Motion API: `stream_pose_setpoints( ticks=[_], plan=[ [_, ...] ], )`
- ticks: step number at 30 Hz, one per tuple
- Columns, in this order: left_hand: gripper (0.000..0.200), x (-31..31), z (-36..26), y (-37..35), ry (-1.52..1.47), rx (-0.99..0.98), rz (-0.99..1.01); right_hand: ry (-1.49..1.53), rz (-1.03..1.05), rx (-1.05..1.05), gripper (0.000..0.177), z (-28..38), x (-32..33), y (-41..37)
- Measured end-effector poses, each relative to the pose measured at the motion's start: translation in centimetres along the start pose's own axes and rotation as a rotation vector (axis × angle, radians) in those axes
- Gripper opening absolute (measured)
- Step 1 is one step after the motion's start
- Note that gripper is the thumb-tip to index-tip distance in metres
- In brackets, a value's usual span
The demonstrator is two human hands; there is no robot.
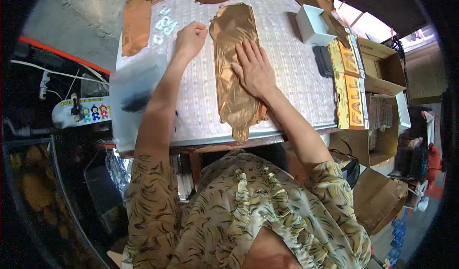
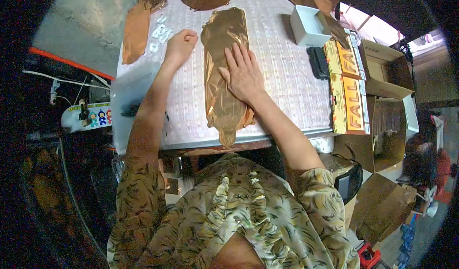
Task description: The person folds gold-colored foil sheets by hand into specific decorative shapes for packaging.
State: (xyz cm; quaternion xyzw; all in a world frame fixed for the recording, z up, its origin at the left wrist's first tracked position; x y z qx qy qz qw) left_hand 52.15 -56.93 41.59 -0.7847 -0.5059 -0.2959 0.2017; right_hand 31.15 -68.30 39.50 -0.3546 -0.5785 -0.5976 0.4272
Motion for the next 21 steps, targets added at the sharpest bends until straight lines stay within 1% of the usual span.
stream_pose_setpoints(
  ticks=[2,4,5,7,8,10,11,13,14,15,17,18,19,21],
  plan=[
    [0.029,-0.5,-1.0,1.9,0.013,-0.017,-0.021,0.001,0.005,0.0,0.064,0.0,0.1,0.0],
    [0.034,-1.1,-1.6,3.3,0.192,0.11,-0.062,0.007,0.025,-0.005,0.064,0.0,0.1,0.1],
    [0.034,-0.9,-2.0,3.7,0.192,0.106,-0.063,0.006,0.021,-0.006,0.064,0.1,0.3,0.1],
    [0.039,-1.4,-2.7,4.3,0.242,0.105,0.08,0.023,0.047,-0.016,0.064,0.0,0.3,0.1],
    [0.039,-2.0,-1.9,5.2,0.244,0.101,0.081,0.028,0.069,-0.022,0.065,0.0,0.2,0.1],
    [0.036,-3.0,-0.6,6.5,0.138,0.125,0.205,0.035,0.069,-0.029,0.065,0.0,0.3,0.0],
    [0.036,-2.8,-0.4,7.1,0.145,0.117,0.209,0.043,0.071,-0.031,0.065,0.0,0.3,0.0],
    [0.029,-3.4,0.4,6.7,-0.22,0.29,0.474,0.047,0.068,-0.037,0.066,0.0,0.4,0.0],
    [0.019,-3.2,0.2,6.2,-0.376,0.344,0.523,0.06,0.063,-0.041,0.067,0.0,0.4,0.0],
    [0.019,-2.8,-0.2,6.1,-0.37,0.342,0.526,0.073,0.059,-0.043,0.068,0.0,0.4,0.0],
    [0.018,-2.6,-0.2,6.3,-0.519,0.379,0.667,0.083,0.068,-0.049,0.068,0.0,0.7,0.1],
    [0.015,-2.5,-0.2,6.5,-0.534,0.424,0.721,0.09,0.079,-0.05,0.069,0.0,0.8,0.1],
    [0.015,-2.2,-0.3,6.7,-0.533,0.422,0.722,0.089,0.076,-0.051,0.069,0.0,0.9,0.1],
    [0.017,-2.3,-0.9,6.7,-0.544,0.383,0.86,0.111,0.064,-0.052,0.069,0.1,1.0,0.0]
  ],
)
Point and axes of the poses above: each hand's wrist, its own y-axis towards the middle knuckle, its own x-axis out of the back of the hand, z = x × y, the point moved 6 cm from there along y, towards the middle knuckle, and after that the axes turned 13 degrees about x, right-handed, at the moved point
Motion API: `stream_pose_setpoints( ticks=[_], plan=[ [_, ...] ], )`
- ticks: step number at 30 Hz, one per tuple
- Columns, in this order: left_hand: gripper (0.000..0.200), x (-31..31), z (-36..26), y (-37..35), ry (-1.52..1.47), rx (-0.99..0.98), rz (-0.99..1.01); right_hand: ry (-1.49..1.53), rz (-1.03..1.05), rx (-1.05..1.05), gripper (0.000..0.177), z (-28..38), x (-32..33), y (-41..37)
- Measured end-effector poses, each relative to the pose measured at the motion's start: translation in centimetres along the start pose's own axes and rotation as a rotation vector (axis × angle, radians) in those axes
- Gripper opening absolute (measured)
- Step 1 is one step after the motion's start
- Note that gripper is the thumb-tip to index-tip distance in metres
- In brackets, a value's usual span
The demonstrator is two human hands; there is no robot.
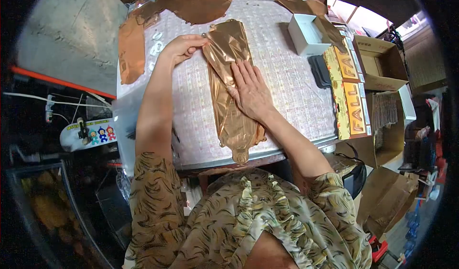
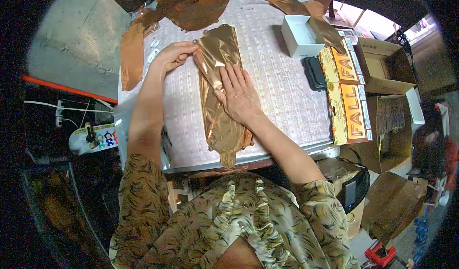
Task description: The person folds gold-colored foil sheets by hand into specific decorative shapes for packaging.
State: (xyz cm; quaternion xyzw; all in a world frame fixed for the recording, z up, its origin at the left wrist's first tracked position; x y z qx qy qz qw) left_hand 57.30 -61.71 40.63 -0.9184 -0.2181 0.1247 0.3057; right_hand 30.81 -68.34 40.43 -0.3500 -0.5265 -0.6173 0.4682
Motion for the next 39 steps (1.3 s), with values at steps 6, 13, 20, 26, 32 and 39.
stream_pose_setpoints(
  ticks=[6,13,20,26,32,39],
  plan=[
    [0.018,0.5,0.0,2.5,-0.041,0.028,0.271,0.014,-0.028,-0.012,0.072,-0.1,-0.1,0.0],
    [0.022,-2.7,-1.9,1.3,-0.144,-0.039,0.23,0.064,-0.055,-0.031,0.07,-0.4,-0.2,-0.1],
    [0.027,-2.6,-3.0,2.4,0.173,-0.019,-0.041,0.104,-0.069,-0.024,0.072,-0.3,0.3,-0.2],
    [0.026,-2.3,-4.2,3.2,0.219,-0.093,-0.024,0.105,-0.034,-0.021,0.072,-0.3,0.3,-0.1],
    [0.034,-1.5,-3.2,4.8,0.422,-0.253,-0.1,-0.026,0.035,0.024,0.062,0.3,0.2,0.0],
    [0.042,-2.3,-2.1,2.9,0.57,-0.648,-0.284,-0.067,0.036,0.025,0.059,0.3,-0.1,0.1]
  ],
)
Point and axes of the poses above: each hand's wrist, its own y-axis towards the middle knuckle, its own x-axis out of the back of the hand, z = x × y, the point moved 6 cm from there along y, towards the middle knuckle, and after that the axes turned 13 degrees about x, right-handed, at the moved point
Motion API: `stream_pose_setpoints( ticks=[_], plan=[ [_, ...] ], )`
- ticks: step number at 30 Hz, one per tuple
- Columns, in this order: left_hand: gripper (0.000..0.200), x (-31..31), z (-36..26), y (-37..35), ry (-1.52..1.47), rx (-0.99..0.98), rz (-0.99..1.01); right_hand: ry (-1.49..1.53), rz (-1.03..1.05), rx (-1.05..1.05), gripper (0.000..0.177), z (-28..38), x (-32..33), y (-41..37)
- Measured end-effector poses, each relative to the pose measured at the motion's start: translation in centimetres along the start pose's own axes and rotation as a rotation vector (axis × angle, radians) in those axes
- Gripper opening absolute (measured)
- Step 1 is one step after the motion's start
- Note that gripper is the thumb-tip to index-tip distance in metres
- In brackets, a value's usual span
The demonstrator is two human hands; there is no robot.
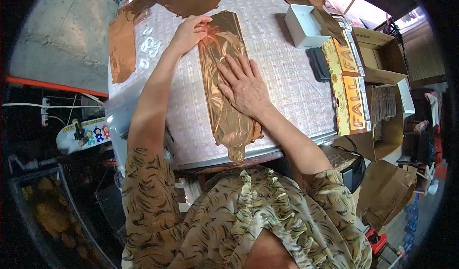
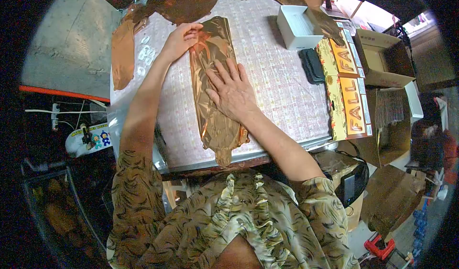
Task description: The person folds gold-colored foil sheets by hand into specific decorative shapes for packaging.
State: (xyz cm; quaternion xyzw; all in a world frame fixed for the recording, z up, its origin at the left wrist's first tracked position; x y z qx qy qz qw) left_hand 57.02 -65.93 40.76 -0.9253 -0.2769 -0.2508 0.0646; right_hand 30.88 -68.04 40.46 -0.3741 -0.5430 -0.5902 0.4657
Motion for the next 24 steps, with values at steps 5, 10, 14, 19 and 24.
stream_pose_setpoints(
  ticks=[5,10,14,19,24],
  plan=[
    [0.046,-0.1,-3.4,-2.1,0.462,-0.257,-0.278,0.011,-0.009,-0.003,0.058,0.0,-0.1,0.0],
    [0.048,-5.2,-6.0,-3.5,0.693,-0.306,-0.091,-0.001,-0.001,-0.004,0.06,-0.1,-0.3,0.0],
    [0.059,-7.8,-4.5,-2.6,0.888,-0.293,-0.043,-0.011,0.02,-0.002,0.062,0.0,-0.3,0.1],
    [0.066,-8.7,-1.3,-1.3,0.865,-0.317,-0.111,-0.006,-0.004,0.005,0.063,-0.1,-0.4,0.0],
    [0.073,-8.8,-0.8,-1.3,0.905,-0.301,-0.156,-0.077,0.029,0.045,0.064,0.2,-0.3,-0.1]
  ],
)
Point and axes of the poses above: each hand's wrist, its own y-axis towards the middle knuckle, its own x-axis out of the back of the hand, z = x × y, the point moved 6 cm from there along y, towards the middle knuckle, and after that the axes turned 13 degrees about x, right-handed, at the moved point
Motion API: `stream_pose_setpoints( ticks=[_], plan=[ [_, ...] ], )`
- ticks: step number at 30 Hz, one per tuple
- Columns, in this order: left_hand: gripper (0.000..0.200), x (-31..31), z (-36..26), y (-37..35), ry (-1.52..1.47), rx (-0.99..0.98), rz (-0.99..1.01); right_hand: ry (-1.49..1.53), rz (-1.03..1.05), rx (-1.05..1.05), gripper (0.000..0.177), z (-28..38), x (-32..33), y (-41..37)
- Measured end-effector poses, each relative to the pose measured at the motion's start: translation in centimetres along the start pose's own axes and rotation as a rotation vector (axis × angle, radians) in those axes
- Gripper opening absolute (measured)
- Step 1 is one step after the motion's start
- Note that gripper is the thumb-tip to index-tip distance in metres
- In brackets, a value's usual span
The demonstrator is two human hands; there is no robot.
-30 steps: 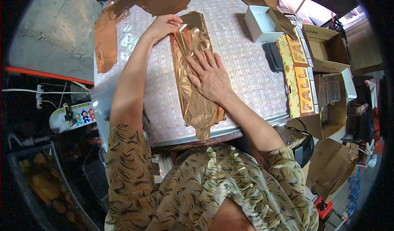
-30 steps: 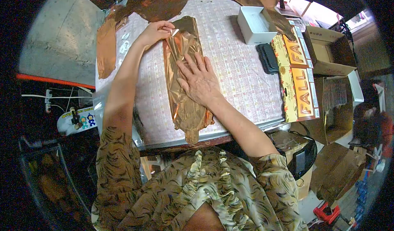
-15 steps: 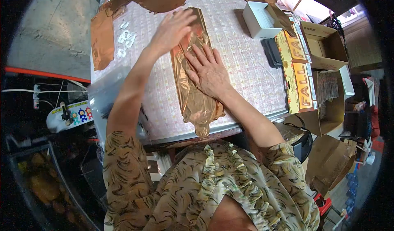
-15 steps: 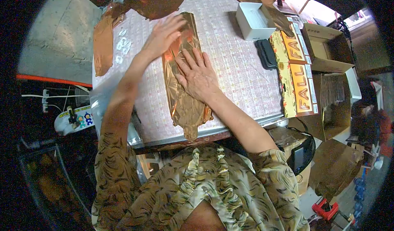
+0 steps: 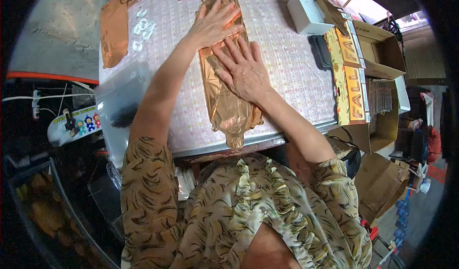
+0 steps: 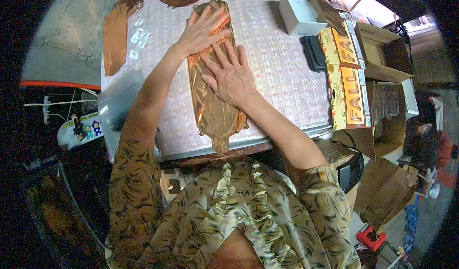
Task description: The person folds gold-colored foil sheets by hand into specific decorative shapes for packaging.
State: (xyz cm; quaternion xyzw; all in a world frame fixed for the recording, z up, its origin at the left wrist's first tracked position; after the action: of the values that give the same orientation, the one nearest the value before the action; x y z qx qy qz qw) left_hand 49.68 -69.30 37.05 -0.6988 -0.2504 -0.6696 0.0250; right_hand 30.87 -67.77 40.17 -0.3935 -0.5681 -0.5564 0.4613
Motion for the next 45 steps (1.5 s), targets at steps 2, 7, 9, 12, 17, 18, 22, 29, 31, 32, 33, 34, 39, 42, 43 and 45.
stream_pose_setpoints(
  ticks=[2,7,9,12,17,18,22,29,31,32,33,34,39,42,43,45],
  plan=[
    [0.075,0.4,-0.3,0.0,0.0,0.028,0.013,0.005,0.001,0.032,0.064,0.2,0.2,-0.3],
    [0.081,0.4,-0.6,0.0,0.031,0.087,0.057,0.101,0.073,0.123,0.067,1.1,0.6,-1.9],
    [0.082,0.4,-0.6,0.0,0.036,0.08,0.033,0.184,0.117,0.227,0.068,2.1,1.0,-3.2],
    [0.083,0.7,-0.7,-0.1,0.045,0.102,0.06,0.29,0.2,0.33,0.068,3.3,2.7,-5.6],
    [0.087,0.1,-0.2,0.0,0.022,0.09,0.017,0.901,0.076,0.448,0.048,1.7,4.4,-7.7],
    [0.088,0.0,-0.2,-0.1,0.012,0.091,0.03,0.909,-0.14,0.418,0.037,0.0,6.0,-6.6],
    [0.088,0.2,-0.6,-0.1,0.006,0.078,0.019,0.425,-0.189,0.241,0.052,-5.3,6.0,-3.0],
    [0.088,0.6,-0.5,-0.3,0.045,0.091,0.031,0.061,0.011,0.316,0.063,-5.2,3.1,-1.6],
    [0.088,0.5,-0.6,-0.3,0.043,0.083,0.03,0.089,0.04,0.291,0.06,-5.4,3.0,-1.8],
    [0.088,0.6,-0.5,-0.2,-0.001,0.07,0.001,0.089,0.039,0.29,0.06,-5.5,2.9,-1.8],
    [0.087,0.7,-0.5,-0.3,-0.048,0.057,-0.024,0.084,0.028,0.28,0.059,-5.5,2.8,-1.8],
    [0.087,0.8,-0.6,-0.4,-0.048,0.055,-0.021,0.079,0.017,0.271,0.059,-5.6,2.7,-1.9],
    [0.08,6.1,0.2,0.1,-0.472,0.04,-0.131,0.025,-0.013,0.285,0.049,-5.5,2.9,-1.8],
    [0.061,9.5,0.7,-3.4,-0.433,-0.064,-0.104,0.085,0.001,0.266,0.051,-5.6,2.7,-2.0],
    [0.057,10.5,0.8,-5.0,-0.442,-0.102,-0.009,0.138,0.016,0.262,0.054,-5.7,2.6,-1.9],
    [0.041,11.2,0.4,-8.8,-0.303,-0.267,0.034,0.154,-0.01,0.255,0.052,-5.9,2.8,-1.9]
  ],
)
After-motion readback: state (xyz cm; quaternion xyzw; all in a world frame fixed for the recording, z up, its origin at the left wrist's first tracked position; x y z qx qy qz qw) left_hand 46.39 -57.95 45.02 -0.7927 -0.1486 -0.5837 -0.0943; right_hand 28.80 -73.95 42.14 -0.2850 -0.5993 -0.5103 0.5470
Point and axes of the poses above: each hand's wrist, its own y-axis towards the middle knuckle, its own x-axis out of the back of the hand, z = x × y, the point moved 6 cm from there along y, towards the middle knuckle, and after that the axes turned 13 degrees about x, right-handed, at the moved point
